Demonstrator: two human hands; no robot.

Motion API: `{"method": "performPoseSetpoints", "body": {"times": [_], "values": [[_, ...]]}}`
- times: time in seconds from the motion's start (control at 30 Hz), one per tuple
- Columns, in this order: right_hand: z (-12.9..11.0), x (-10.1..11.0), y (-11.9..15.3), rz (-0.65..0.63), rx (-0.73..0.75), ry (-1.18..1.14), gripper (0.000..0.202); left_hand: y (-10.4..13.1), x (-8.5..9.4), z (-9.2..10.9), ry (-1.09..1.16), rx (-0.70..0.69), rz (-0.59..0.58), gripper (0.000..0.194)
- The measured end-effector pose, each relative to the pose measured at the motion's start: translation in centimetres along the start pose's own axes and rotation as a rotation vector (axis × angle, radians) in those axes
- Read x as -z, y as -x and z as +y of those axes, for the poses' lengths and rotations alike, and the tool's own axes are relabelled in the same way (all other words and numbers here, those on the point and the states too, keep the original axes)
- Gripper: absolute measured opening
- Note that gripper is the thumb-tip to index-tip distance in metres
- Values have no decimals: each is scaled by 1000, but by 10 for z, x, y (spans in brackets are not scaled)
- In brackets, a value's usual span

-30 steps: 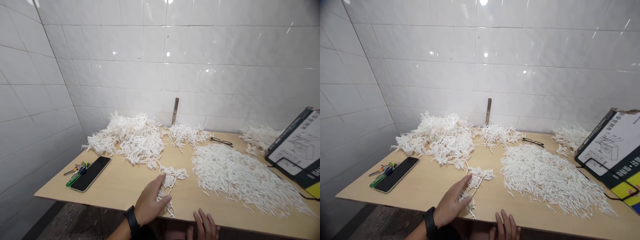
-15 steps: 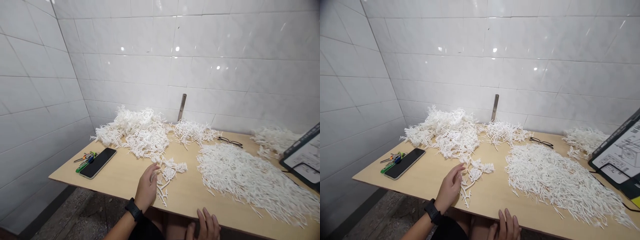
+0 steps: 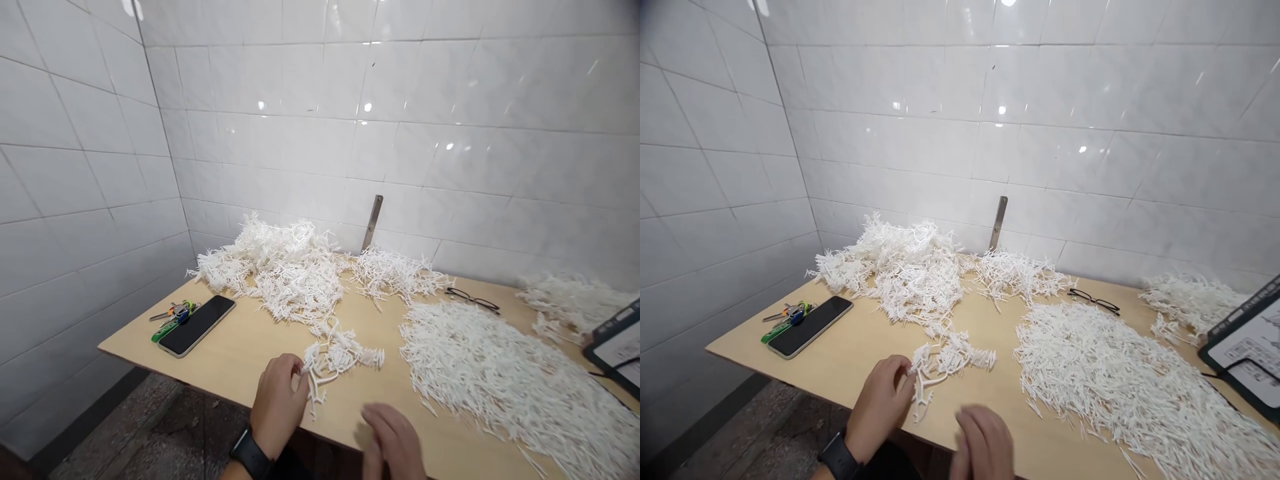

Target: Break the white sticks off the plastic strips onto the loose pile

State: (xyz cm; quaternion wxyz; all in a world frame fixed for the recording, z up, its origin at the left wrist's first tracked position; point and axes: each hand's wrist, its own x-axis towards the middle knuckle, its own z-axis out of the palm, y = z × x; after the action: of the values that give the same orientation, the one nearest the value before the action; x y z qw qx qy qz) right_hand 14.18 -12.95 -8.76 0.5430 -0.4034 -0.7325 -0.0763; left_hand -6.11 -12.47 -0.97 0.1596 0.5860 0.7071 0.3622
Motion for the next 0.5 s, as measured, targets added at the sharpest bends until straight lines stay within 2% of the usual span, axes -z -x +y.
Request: {"method": "performPoseSetpoints", "body": {"times": [0.07, 0.13, 0.23, 0.27, 0.37, 0.43, 0.5], "values": [[-11, -10, -60, -256, 43, -159, 38, -11, 3, 4, 158, 36, -30, 19], [-10, -25, -112, -400, -36, -230, 46, -24, 9, 9, 334, 44, -59, 23], [4, -49, -158, -588, -209, -439, 44, -51, 21, 24, 515, 9, -12, 25], [9, -57, -163, -639, -274, -523, 39, -62, 25, 30, 547, -5, 19, 25], [14, -72, -160, -702, -462, -776, 28, -105, 30, 49, 628, -98, -31, 23], [15, -76, -151, -687, -577, -894, 27, -136, 25, 57, 618, -144, -166, 20], [18, -76, -144, -630, -661, -890, 28, -163, 13, 59, 566, -173, -404, 22]]}}
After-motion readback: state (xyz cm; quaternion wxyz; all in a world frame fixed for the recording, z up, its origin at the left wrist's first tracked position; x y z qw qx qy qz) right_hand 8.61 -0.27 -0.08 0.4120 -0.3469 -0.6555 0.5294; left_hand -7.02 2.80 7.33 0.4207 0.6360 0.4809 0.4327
